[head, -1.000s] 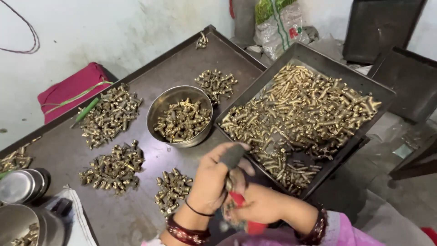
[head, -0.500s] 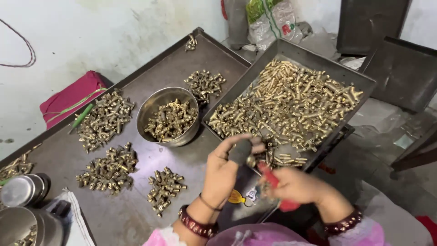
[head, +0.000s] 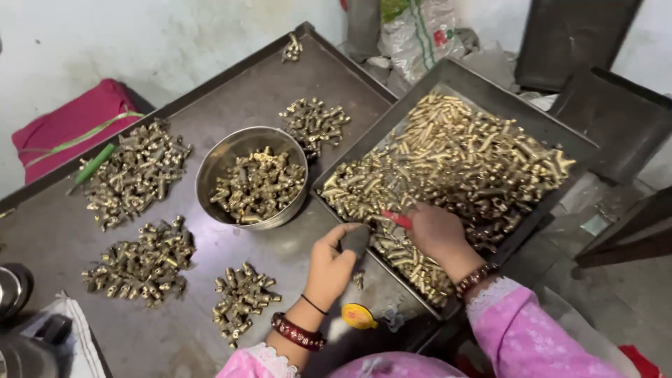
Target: Trimming and sorting small brass metal components at a workbench using nippers.
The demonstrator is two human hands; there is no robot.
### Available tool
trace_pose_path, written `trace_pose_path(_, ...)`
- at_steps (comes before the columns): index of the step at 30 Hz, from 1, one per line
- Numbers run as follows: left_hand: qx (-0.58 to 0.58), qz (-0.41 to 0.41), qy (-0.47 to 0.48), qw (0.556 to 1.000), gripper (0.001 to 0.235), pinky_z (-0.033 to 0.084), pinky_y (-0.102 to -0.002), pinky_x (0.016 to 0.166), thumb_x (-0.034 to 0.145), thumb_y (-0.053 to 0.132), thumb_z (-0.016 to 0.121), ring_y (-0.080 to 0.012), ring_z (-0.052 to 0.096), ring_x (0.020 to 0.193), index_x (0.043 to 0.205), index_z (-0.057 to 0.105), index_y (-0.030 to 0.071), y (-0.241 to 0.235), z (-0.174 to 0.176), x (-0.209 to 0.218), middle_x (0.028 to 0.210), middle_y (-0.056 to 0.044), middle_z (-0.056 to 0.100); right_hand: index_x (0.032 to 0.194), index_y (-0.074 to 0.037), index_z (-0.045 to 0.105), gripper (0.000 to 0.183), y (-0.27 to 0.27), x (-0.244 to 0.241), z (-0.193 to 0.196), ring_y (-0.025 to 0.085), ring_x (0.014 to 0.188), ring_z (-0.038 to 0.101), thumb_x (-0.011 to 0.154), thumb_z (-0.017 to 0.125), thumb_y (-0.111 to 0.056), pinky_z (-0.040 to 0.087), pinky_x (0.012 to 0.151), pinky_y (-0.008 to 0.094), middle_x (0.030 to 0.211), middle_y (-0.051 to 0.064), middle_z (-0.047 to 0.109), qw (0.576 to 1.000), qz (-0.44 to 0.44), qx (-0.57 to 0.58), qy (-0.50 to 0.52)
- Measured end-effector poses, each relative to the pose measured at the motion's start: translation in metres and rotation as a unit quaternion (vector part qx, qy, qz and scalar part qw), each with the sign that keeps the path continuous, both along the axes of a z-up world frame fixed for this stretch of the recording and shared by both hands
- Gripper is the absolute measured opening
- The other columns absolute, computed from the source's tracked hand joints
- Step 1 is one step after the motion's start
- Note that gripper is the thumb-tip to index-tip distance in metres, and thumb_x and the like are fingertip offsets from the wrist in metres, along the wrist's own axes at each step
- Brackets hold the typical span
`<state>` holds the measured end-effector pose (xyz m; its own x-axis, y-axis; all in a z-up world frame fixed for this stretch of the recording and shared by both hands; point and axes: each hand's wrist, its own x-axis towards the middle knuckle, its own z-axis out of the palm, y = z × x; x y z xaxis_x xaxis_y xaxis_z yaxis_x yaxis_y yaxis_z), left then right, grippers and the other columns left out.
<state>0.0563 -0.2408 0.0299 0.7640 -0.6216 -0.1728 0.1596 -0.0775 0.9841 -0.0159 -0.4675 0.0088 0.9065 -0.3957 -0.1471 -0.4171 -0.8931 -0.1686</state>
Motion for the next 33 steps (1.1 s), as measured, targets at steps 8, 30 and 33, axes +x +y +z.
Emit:
trace_pose_path(8,-0.181,0.012,0.257,0.949,0.041,0.063,-0.036,0.081,0.094,0.002,0.041,-0.0325,0.076,0.095,0.133,0.054,-0.002,0.01,0.013,-0.007,0.109,-0.021,0.074,0.111,-0.014,0.073,0.035,0.033,-0.025,0.072,0.025,0.086,0.069,0.08,0.079,-0.029,0.056,0.074,0.04,0.095,0.01,0.073,0.95,0.007,0.281,-0.137)
trace_pose_path(30,-0.263,-0.089,0.178,0.944,0.025,0.058,-0.029,0.082,0.103,0.014,0.048,-0.0246,0.075,0.096,0.099,0.061,-0.007,0.024,0.107,-0.056,0.115,-0.026,0.078,0.087,-0.008,0.071,0.028,0.097,-0.095,0.129,0.022,0.063,0.073,0.084,0.075,-0.036,0.055,0.062,0.035,0.067,0.008,0.073,0.938,0.097,0.331,-0.007)
trace_pose_path(33,-0.206,0.014,0.203,0.957,0.029,0.06,-0.035,0.069,0.099,0.017,0.052,-0.0277,0.075,0.078,0.107,0.066,-0.007,0.008,0.102,-0.045,0.098,-0.024,0.073,0.093,-0.005,0.068,0.032,0.126,-0.088,0.132,0.035,0.071,0.071,0.091,0.071,-0.037,0.054,0.065,0.045,0.078,0.015,0.071,0.984,0.141,0.101,-0.037)
